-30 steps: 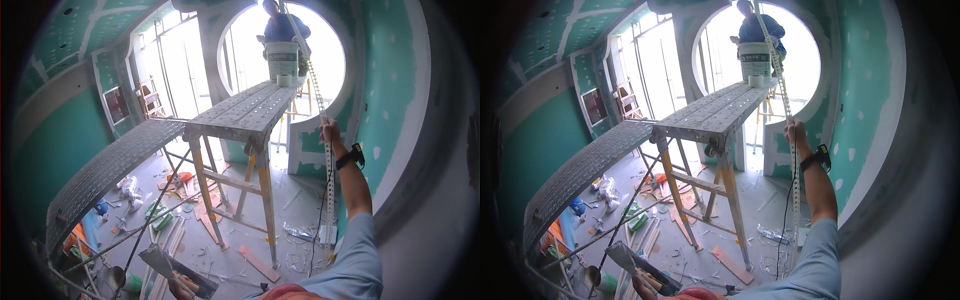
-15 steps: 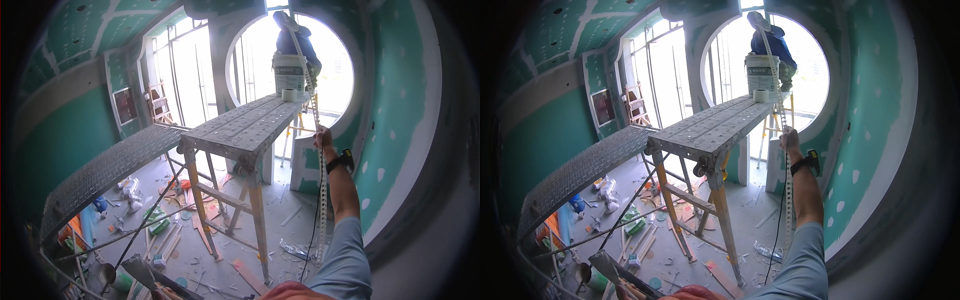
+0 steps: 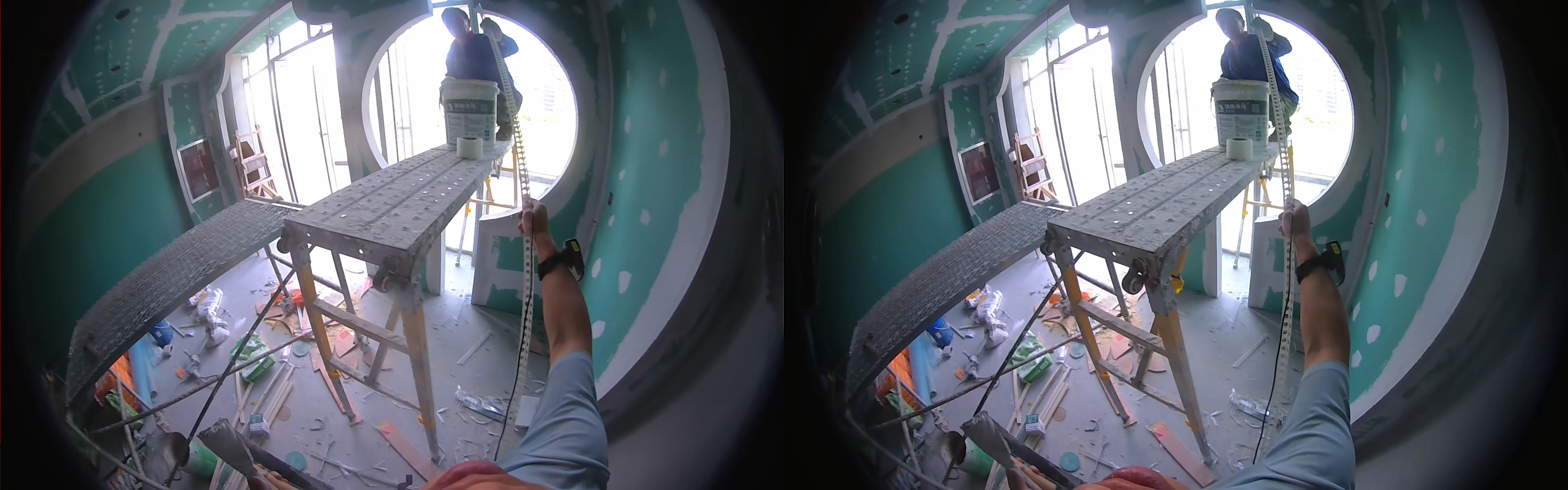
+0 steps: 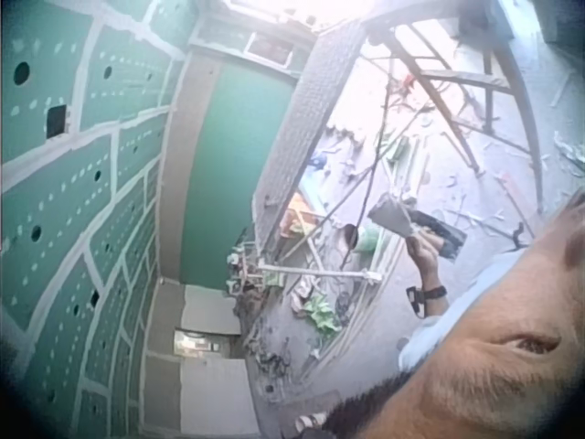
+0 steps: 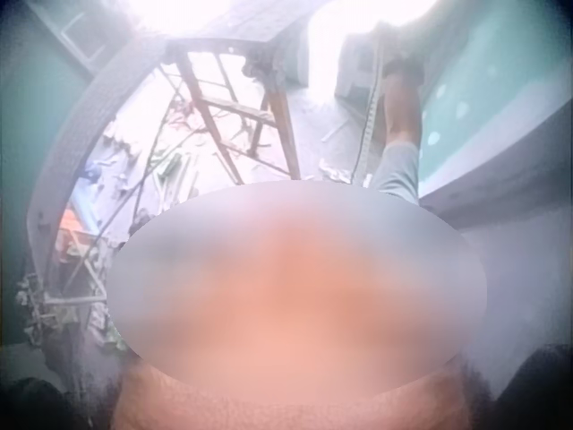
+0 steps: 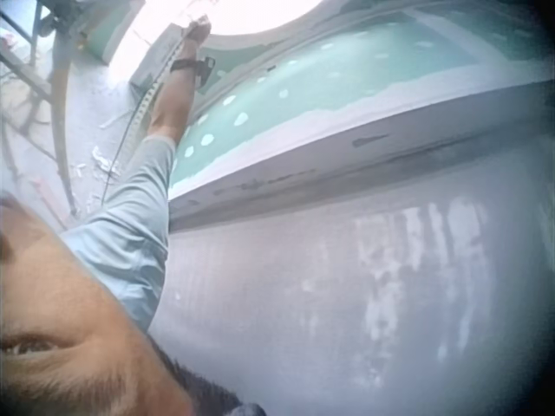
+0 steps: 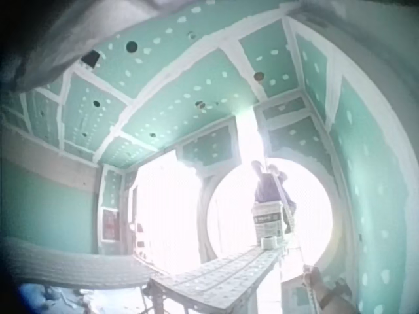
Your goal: Apply plaster to a wall and corner using a trowel and putty knife.
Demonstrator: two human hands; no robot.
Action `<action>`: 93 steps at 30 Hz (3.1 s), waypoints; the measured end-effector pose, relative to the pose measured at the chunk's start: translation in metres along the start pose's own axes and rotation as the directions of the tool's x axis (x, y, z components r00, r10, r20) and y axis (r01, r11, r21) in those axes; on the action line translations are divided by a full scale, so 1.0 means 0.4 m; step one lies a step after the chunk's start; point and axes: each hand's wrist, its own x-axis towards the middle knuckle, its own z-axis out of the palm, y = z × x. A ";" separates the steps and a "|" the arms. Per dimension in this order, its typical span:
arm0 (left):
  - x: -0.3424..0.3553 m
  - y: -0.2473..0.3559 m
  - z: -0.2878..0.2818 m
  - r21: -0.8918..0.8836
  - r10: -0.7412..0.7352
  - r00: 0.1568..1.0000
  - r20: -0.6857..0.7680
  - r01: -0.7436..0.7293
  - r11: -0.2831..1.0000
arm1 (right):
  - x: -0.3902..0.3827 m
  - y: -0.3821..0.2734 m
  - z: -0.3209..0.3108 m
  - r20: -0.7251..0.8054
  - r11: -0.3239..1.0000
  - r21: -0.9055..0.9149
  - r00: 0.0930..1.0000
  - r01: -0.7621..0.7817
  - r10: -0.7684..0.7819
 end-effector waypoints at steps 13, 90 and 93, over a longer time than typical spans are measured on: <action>0.034 -0.014 0.036 -0.016 -0.022 0.992 0.124 0.025 1.000 | -0.027 0.134 -0.076 0.091 0.959 0.184 0.975 -0.216 0.203; -0.235 0.142 -0.640 0.021 0.028 0.911 -0.411 -0.021 1.000 | -1.389 -0.467 0.489 0.755 0.669 0.650 0.204 -0.362 -0.623; -0.329 0.197 -0.841 0.031 -0.008 0.803 -0.596 0.033 0.999 | -1.648 -0.541 0.573 0.847 0.708 0.505 0.126 -0.494 -0.517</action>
